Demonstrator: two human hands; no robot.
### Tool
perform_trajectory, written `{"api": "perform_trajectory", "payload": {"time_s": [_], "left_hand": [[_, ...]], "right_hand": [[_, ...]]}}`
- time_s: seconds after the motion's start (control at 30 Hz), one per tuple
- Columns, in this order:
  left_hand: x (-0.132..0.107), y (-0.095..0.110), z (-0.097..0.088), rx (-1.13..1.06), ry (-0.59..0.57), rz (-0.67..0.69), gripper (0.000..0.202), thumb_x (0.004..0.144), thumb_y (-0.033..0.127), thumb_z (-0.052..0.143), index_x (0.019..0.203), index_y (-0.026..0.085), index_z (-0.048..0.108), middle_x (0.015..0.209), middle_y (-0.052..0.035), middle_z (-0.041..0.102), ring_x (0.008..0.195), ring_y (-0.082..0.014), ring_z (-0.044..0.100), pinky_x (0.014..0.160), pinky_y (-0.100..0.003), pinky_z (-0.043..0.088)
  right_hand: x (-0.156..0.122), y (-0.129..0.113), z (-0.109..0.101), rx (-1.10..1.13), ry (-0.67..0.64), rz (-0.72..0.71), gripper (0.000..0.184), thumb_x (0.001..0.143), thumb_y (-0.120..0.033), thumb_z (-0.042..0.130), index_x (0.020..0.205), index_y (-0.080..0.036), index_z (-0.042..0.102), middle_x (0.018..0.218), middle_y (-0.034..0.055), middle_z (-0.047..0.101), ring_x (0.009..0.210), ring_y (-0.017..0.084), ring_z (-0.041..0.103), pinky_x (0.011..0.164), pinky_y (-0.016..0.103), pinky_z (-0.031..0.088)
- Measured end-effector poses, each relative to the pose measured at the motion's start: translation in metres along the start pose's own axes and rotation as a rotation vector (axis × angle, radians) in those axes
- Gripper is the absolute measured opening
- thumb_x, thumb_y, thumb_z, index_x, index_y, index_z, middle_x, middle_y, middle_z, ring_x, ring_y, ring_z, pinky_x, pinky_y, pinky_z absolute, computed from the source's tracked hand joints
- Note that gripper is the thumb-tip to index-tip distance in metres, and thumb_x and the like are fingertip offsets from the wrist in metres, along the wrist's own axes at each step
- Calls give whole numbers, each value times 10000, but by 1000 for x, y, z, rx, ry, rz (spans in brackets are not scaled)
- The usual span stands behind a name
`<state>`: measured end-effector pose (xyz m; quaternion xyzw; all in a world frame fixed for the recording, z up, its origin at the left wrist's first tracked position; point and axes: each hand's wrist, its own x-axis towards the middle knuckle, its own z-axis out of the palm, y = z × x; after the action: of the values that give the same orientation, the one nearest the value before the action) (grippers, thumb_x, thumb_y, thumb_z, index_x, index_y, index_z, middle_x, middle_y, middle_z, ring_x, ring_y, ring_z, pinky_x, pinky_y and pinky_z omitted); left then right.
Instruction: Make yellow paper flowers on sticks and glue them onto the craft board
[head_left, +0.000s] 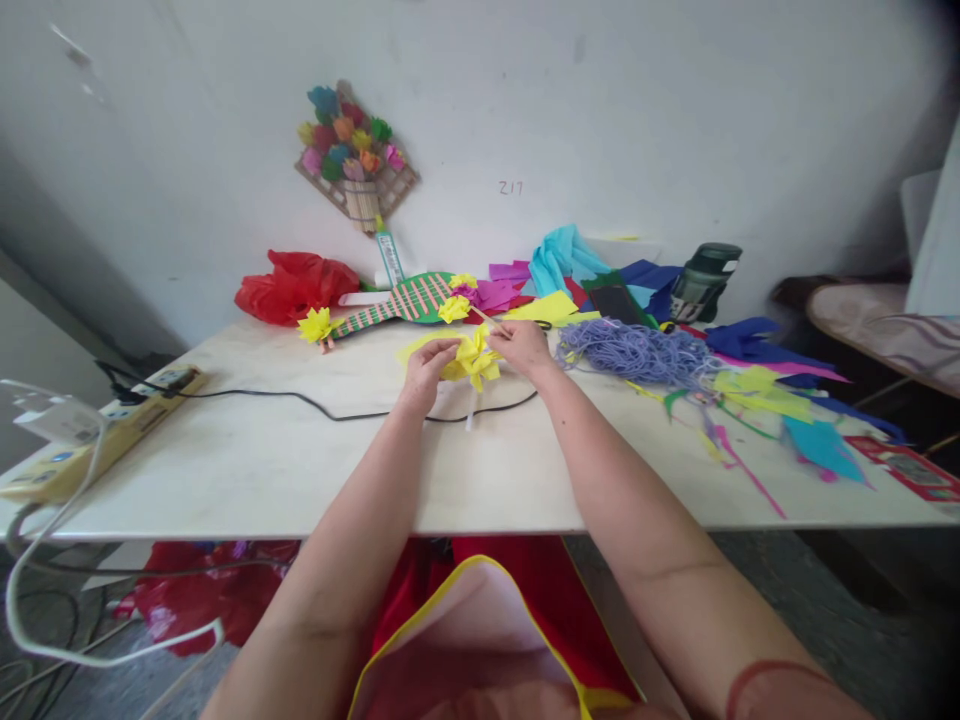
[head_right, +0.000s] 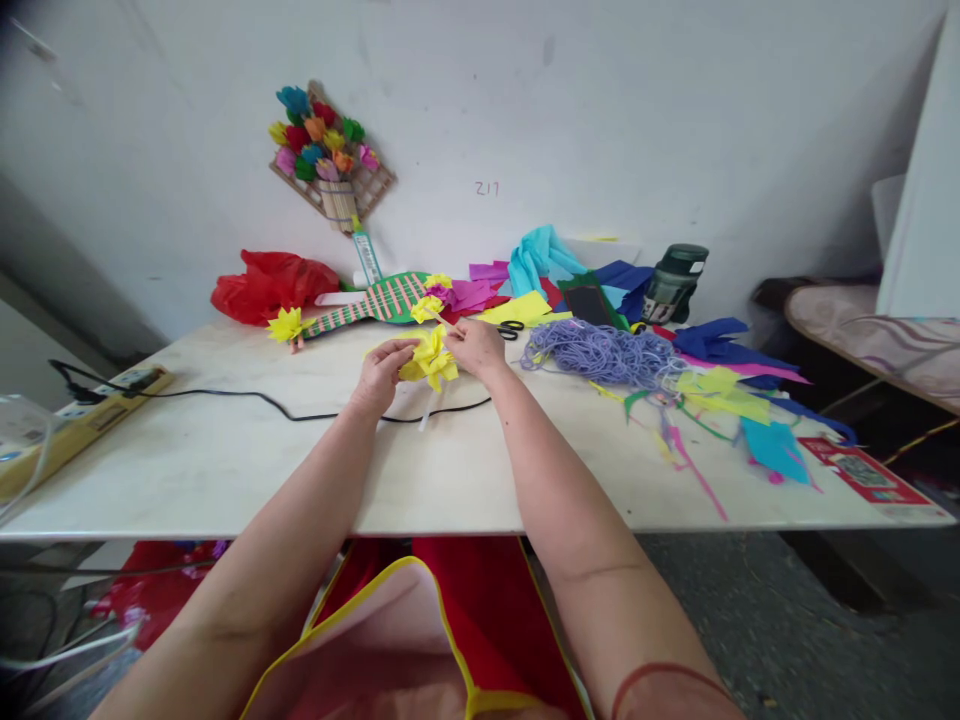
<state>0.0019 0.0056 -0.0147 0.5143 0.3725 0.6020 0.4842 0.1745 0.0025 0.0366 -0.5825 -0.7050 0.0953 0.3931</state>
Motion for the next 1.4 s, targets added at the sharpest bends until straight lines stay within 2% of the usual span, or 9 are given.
{"api": "perform_trajectory", "payload": {"time_s": [0.13,0.23,0.33,0.43,0.57,0.77,1.0,1.2,1.4], "left_hand": [[-1,3,2,-19,16,13,376,541,416,778,733,166,573,628,18,614,555,-111,560,541,-226,424],[-3,6,3,-20,30,-18,452,506,402,802,756,193,489,554,55,566,487,-102,535,500,-213,402],[-5,10,3,31,41,-37,537,508,365,810,930,200,521,543,83,544,461,-94,526,476,-196,389],[-6,13,2,70,2,-52,596,515,340,802,1037,186,560,605,57,596,495,-96,549,476,-192,404],[-6,14,2,86,-30,-53,474,529,363,771,932,155,634,664,9,642,566,-111,579,483,-193,420],[-5,11,1,82,-21,-65,347,523,342,736,806,155,661,685,1,648,585,-114,575,486,-195,431],[-5,11,2,74,-26,-83,295,514,308,694,760,150,660,643,3,645,565,-121,573,518,-223,453],[-6,13,5,91,30,-66,382,499,289,685,848,134,661,595,15,621,521,-114,542,483,-218,419],[-6,12,5,101,21,-22,507,518,253,663,1009,134,640,526,54,552,477,-109,504,468,-216,377]], "right_hand": [[-1,-3,3,-40,-2,-66,245,734,-328,550,540,-180,523,576,-21,503,591,114,413,553,248,247],[-1,-3,5,-54,-20,-96,223,723,-331,561,558,-182,552,621,-9,563,623,123,459,568,249,263],[-1,-2,8,-62,-30,-120,209,722,-335,557,575,-189,583,671,-2,608,658,131,489,577,248,276],[-1,-2,10,-60,-29,-151,218,723,-335,557,560,-191,580,686,-1,614,670,130,492,580,245,285],[-1,-3,12,-80,-33,-145,281,724,-348,572,502,-188,509,614,-12,549,622,120,440,559,253,259],[-2,-7,11,-126,-38,-108,314,726,-343,585,480,-188,464,558,-24,477,584,115,383,547,263,234],[-4,-11,13,-140,-44,-102,259,741,-319,583,530,-184,517,649,-2,592,653,129,469,572,255,264],[-5,-10,17,-194,-43,-102,229,758,-325,576,573,-190,578,724,14,646,692,147,505,570,265,259],[-9,-12,17,-251,-15,-228,208,775,-302,591,598,-198,625,779,41,664,729,163,521,566,278,245]]}}
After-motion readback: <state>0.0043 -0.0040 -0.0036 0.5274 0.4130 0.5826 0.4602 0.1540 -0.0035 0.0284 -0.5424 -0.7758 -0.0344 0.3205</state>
